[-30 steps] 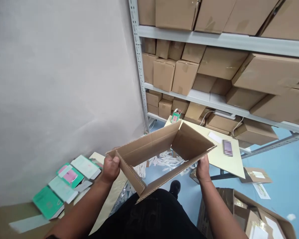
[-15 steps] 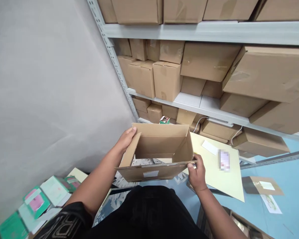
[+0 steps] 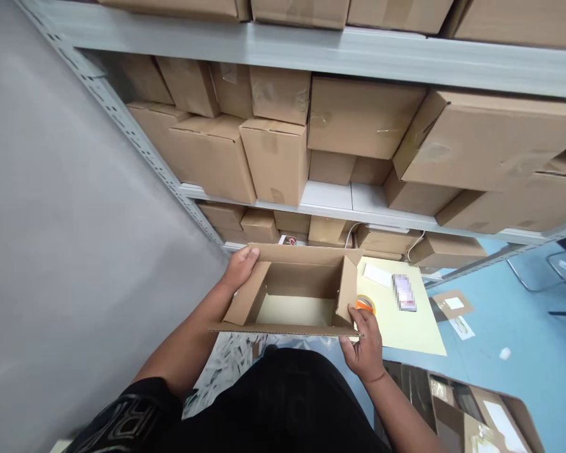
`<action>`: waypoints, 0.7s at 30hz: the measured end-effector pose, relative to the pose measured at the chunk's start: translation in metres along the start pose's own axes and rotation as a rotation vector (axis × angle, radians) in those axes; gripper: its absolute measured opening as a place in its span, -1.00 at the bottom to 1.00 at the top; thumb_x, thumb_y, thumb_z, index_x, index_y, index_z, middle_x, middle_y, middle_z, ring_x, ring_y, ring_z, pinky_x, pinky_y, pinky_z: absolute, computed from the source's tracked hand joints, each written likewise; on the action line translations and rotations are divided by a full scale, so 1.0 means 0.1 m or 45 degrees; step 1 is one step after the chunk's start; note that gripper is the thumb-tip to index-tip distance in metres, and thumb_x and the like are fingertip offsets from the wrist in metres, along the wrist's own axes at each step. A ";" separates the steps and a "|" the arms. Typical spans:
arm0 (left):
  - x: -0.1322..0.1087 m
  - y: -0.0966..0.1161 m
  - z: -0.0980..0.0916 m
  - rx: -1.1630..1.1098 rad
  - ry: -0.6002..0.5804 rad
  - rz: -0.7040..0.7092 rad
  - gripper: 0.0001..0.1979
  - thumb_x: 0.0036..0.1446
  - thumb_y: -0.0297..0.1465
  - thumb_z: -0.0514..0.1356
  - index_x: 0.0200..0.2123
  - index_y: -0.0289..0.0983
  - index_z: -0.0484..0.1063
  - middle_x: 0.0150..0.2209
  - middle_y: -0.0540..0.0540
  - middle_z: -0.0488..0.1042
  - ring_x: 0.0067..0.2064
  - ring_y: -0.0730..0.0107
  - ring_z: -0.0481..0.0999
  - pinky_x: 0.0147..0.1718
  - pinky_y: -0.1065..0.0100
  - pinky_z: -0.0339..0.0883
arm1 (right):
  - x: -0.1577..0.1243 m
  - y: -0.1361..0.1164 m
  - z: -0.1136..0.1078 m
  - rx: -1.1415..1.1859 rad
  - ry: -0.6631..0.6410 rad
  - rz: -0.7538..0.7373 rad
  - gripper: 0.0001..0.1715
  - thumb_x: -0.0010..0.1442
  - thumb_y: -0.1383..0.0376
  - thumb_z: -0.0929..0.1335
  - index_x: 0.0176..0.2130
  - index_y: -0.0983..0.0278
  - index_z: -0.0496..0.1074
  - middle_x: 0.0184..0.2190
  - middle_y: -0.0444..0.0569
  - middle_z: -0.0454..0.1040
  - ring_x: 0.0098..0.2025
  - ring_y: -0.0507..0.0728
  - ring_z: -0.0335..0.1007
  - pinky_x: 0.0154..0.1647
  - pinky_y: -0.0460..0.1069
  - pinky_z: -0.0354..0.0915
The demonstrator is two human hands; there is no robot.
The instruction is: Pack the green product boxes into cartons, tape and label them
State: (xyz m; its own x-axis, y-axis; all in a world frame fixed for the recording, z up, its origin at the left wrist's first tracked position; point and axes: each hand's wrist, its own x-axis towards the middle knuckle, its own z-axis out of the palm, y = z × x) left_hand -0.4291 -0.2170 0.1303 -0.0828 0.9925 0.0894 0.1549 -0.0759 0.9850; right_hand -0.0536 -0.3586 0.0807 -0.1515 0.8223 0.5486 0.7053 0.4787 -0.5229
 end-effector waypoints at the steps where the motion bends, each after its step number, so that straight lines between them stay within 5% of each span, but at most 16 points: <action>1: 0.07 -0.01 -0.04 0.068 -0.003 0.049 -0.51 0.17 0.05 0.24 -0.21 -0.30 0.58 -0.25 -0.11 0.63 -0.14 0.12 0.55 -0.12 0.28 0.39 | 0.02 -0.04 0.04 -0.019 0.007 0.006 -0.26 0.30 0.05 0.31 0.38 0.15 0.23 0.04 0.16 0.33 0.09 0.42 0.35 0.06 0.41 0.39; 7: 0.22 -0.06 -0.20 0.281 0.033 0.100 -0.42 0.14 -0.13 0.34 0.19 -0.20 0.46 -0.03 -0.16 0.60 -0.01 0.06 0.54 0.07 0.19 0.34 | 0.16 -0.16 0.17 0.008 0.009 0.056 -0.30 0.26 0.12 0.37 0.35 0.09 0.30 0.14 0.16 0.33 0.18 0.44 0.34 0.18 0.47 0.33; 12: 0.01 -0.15 -0.32 -0.336 -0.403 -0.065 -0.12 0.08 -0.12 0.41 0.39 -0.24 0.18 0.23 -0.28 0.45 0.23 -0.02 0.45 0.17 0.16 0.34 | 0.17 -0.06 0.15 0.049 -0.026 0.100 -0.33 0.29 0.17 0.34 0.35 0.08 0.30 0.20 0.16 0.35 0.25 0.45 0.32 0.22 0.50 0.30; 16: -0.12 -0.19 -0.29 -0.496 -0.361 -0.162 -0.11 0.04 -0.09 0.44 0.35 -0.22 0.20 0.23 -0.31 0.44 0.22 -0.03 0.48 0.12 0.15 0.39 | 0.15 0.05 0.10 0.076 -0.116 0.049 -0.25 0.24 0.16 0.38 0.37 0.08 0.28 0.21 0.17 0.35 0.26 0.48 0.31 0.23 0.51 0.30; 21: -0.05 -0.18 0.00 -0.390 -0.232 -0.197 -0.30 0.01 -0.17 0.46 0.16 -0.28 0.36 0.15 -0.29 0.52 0.10 0.03 0.56 0.04 0.18 0.42 | 0.19 0.20 -0.03 0.068 -0.030 0.049 -0.25 0.25 0.12 0.38 0.38 0.09 0.28 0.19 0.17 0.36 0.22 0.46 0.33 0.20 0.49 0.31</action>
State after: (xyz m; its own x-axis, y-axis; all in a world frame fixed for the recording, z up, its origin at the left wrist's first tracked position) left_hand -0.4320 -0.2207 0.1118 0.0987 0.9931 -0.0638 -0.1491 0.0782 0.9857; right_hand -0.0404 -0.3345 0.0821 -0.1418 0.8471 0.5122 0.6728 0.4620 -0.5779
